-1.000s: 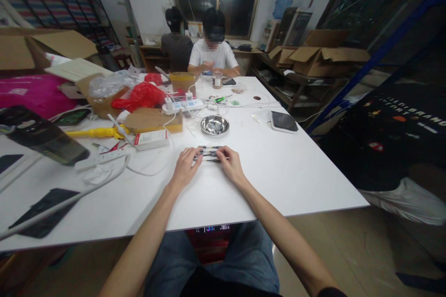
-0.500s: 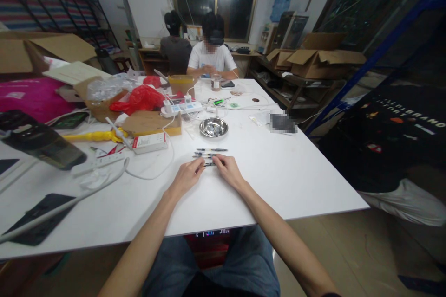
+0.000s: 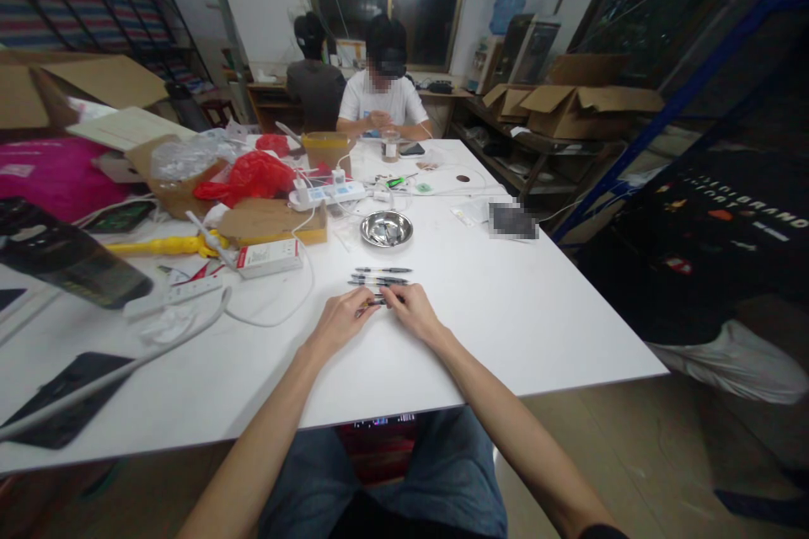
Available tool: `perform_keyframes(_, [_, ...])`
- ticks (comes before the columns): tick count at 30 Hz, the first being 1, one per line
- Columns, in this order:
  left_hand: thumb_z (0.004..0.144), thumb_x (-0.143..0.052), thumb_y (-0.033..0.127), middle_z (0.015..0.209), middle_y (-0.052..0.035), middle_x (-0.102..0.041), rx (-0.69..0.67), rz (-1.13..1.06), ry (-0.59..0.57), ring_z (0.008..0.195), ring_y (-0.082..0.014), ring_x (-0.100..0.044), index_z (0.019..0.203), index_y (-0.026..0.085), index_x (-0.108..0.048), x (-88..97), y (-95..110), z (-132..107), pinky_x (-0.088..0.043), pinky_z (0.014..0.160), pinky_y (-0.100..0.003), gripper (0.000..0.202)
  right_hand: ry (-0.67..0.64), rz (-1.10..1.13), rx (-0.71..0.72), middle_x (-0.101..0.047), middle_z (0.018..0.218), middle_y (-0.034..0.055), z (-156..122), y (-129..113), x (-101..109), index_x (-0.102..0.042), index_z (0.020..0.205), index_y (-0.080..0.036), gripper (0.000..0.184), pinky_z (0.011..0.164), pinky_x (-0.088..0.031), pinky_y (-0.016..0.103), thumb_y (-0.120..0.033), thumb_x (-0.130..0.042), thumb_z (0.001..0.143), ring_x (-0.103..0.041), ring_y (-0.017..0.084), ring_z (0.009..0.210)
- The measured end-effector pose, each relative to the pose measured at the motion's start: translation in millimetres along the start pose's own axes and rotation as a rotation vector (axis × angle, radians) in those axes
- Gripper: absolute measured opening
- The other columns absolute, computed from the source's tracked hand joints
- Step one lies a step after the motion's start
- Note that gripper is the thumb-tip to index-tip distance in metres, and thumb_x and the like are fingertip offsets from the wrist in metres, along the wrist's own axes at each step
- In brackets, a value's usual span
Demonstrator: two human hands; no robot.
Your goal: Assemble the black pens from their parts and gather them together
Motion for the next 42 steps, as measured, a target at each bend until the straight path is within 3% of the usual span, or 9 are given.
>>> perform_keyframes(5, [0.097,-0.051,0.033,0.088,0.0008,-0.072,0.049,0.040,-0.039,0.080,-0.0182,-0.067,0.098,0.024,-0.062,-1.7,-10.5,-0.7,-0.045,0.067,-0.026,0.014,-0.060,0.137,0.086,-0.072,0.087,0.0038,0.6,-15.9,-3.1,-0.071,0.093,-0.018,0.020,0.067,-0.043,0.024,-0.035,-0.061,0.094,-0.061,0.016,0.074])
perform_keyframes(8, [0.097,-0.050,0.035,0.092,-0.0002,-0.071,0.041,0.009,-0.022,0.083,-0.0183,-0.066,0.099,0.024,-0.064,4.5,-9.5,-0.1,-0.046,0.071,-0.027,0.017,-0.069,0.183,0.117,-0.073,0.095,0.0055,2.7,-16.5,-0.6,-0.073,0.100,-0.018,0.017,0.070,-0.045,0.025,-0.029,-0.065,0.090,-0.063,0.017,0.079])
perform_keyframes(14, [0.101,-0.042,0.035,0.088,-0.0020,-0.065,-0.053,-0.021,0.032,0.085,-0.0166,-0.063,0.094,0.022,-0.066,11.5,2.5,1.1,-0.047,0.077,-0.027,0.028,-0.103,0.157,0.032,-0.074,0.088,0.0047,3.4,-3.4,0.4,-0.075,0.098,-0.018,0.017,0.068,-0.043,0.026,-0.029,-0.064,0.091,-0.062,0.018,0.074])
perform_keyframes(20, [0.098,-0.050,0.035,0.085,-0.0016,-0.064,-0.055,-0.040,0.045,0.082,-0.0157,-0.062,0.094,0.021,-0.069,11.3,2.7,2.0,-0.047,0.073,-0.026,0.023,-0.126,0.050,0.070,-0.073,0.083,0.0039,1.2,-6.7,0.7,-0.073,0.096,-0.018,0.019,0.066,-0.039,0.025,-0.031,-0.059,0.095,-0.060,0.017,0.070])
perform_keyframes(30, [0.097,-0.054,0.038,0.084,-0.0029,-0.066,-0.094,-0.028,0.087,0.081,-0.0156,-0.063,0.094,0.020,-0.072,16.6,7.4,1.8,-0.048,0.072,-0.027,0.025,-0.135,-0.139,0.103,-0.063,0.065,0.0014,-0.5,-10.5,-2.9,-0.067,0.077,-0.018,0.042,0.058,-0.029,0.026,-0.044,-0.045,0.102,-0.049,0.014,0.057])
perform_keyframes(42, [0.098,-0.051,0.036,0.086,-0.0026,-0.065,-0.114,0.032,0.099,0.082,-0.0156,-0.063,0.099,0.022,-0.070,14.8,9.9,1.6,-0.049,0.075,-0.027,0.023,-0.095,-0.193,0.085,-0.059,0.060,0.0005,-0.3,-9.8,-0.1,-0.064,0.074,-0.021,0.040,0.057,-0.027,0.027,-0.042,-0.044,0.102,-0.048,0.015,0.054])
Point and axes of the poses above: each hand's wrist, its own z-axis towards the middle knuckle, its own x-axis out of the back of the hand, y = z × x, the point moved 10 cm from there along z, towards the middle knuckle
